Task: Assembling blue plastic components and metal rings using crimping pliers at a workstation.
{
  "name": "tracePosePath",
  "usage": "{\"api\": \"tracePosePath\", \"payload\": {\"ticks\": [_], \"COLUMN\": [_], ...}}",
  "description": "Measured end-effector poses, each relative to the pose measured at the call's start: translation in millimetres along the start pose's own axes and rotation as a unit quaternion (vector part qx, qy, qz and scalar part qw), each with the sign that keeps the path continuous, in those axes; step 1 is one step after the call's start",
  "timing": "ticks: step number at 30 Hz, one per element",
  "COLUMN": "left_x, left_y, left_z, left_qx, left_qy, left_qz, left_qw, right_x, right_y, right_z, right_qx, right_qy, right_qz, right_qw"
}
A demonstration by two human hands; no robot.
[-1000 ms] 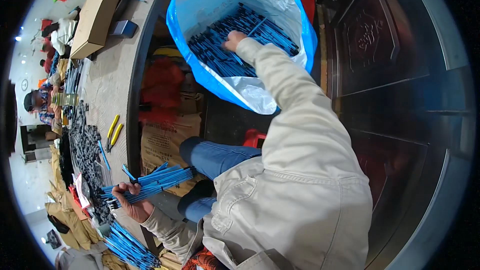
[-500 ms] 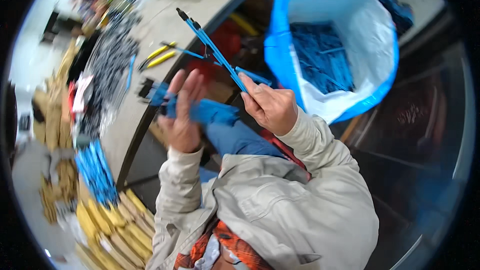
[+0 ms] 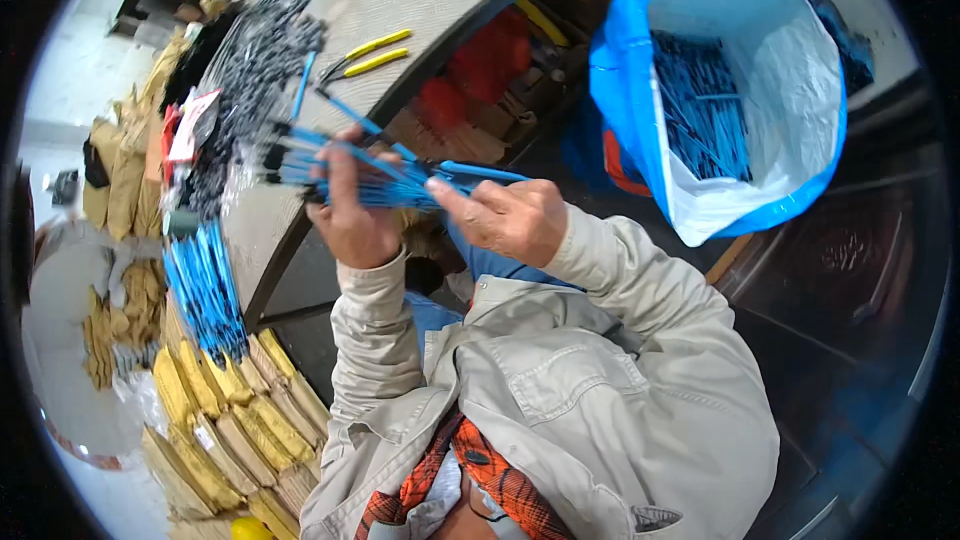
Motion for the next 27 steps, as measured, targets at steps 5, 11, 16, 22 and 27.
{"api": "tracePosePath", "payload": {"ticks": [5,11,16,22,27], "left_x": [3.3,-26.6,-28.2,-16.2,-17.0], "left_y": [-3.9,11.5,12.7,-5.7,-21.0], "left_z": [-13.0,-1.4,0.4,-4.1,-8.5], "left_qx": [-0.067,0.245,0.217,0.132,0.163], "left_qy": [-0.052,0.050,0.095,0.059,0.056], "left_qz": [0.044,0.207,0.124,0.134,0.251], "left_qw": [0.995,0.946,0.964,0.980,0.953], "right_x": [-8.3,-10.4,140.8,151.1,162.6], "right_y": [-2.6,85.6,113.2,130.5,171.1], "right_z": [8.9,-100.7,-348.3,-337.2,-316.7], "right_qx": [-0.007,-0.175,0.080,0.035,-0.007], "right_qy": [-0.012,-0.026,-0.511,-0.516,-0.514], "right_qz": [0.009,-0.200,0.186,0.087,-0.016], "right_qw": [1.000,0.964,0.836,0.851,0.858]}}
Point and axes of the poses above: each hand's wrist, its own x-axis away from the middle knuckle, its own y-axis out of the back of the hand, z = x × y, the point moved 9 cm from there along -x, towards the middle knuckle, and after that the axes turned 3 degrees about z, right-handed, at the moved point
